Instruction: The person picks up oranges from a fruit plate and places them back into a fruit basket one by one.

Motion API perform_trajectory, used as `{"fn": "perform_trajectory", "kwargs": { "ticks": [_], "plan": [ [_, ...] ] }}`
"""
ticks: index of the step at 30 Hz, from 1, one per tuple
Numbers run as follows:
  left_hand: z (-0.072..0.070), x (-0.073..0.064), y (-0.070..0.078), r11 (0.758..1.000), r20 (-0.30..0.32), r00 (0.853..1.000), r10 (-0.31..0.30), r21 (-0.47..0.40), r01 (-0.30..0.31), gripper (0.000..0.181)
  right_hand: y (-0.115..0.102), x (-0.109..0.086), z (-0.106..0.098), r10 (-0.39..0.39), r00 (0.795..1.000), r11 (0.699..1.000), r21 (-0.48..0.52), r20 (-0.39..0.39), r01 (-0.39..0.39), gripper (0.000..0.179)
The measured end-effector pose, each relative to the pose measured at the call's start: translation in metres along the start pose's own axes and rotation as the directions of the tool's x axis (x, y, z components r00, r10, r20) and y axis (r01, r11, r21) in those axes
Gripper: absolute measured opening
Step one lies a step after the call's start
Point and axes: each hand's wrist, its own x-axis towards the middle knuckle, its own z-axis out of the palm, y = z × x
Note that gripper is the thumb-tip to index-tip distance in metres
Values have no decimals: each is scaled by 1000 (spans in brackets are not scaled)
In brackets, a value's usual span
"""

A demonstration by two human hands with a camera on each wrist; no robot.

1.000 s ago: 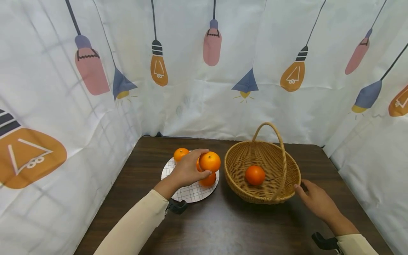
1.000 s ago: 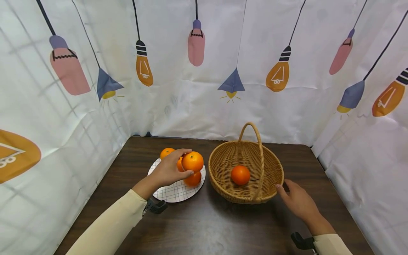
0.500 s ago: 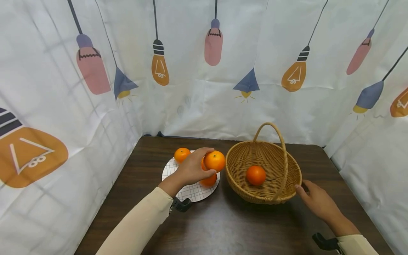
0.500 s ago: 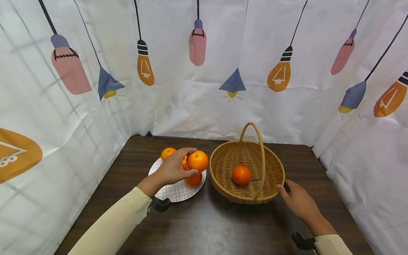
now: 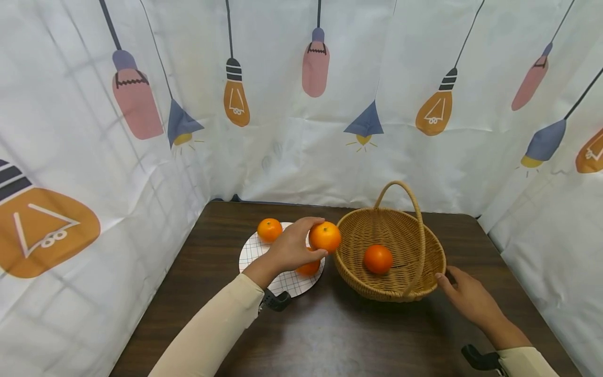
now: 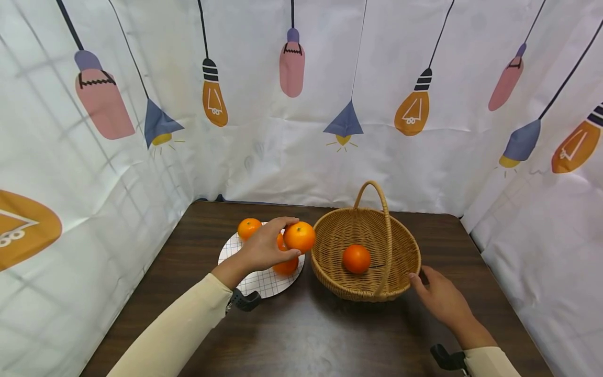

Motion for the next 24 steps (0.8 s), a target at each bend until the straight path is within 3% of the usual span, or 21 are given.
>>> {"fn": "perform_trajectory", "kwargs": {
  "ticks": [8, 24],
  "plan": [
    [4, 5, 5, 1000, 19, 1000, -21, -10, 21, 77, -1, 0, -1, 2, 1000, 1000, 4, 0, -2, 72],
    [15, 21, 16, 999, 52, 998, 21, -34, -19, 77, 0, 1, -1, 3, 1000, 1000, 7, 8, -3, 73]
  ]
}}
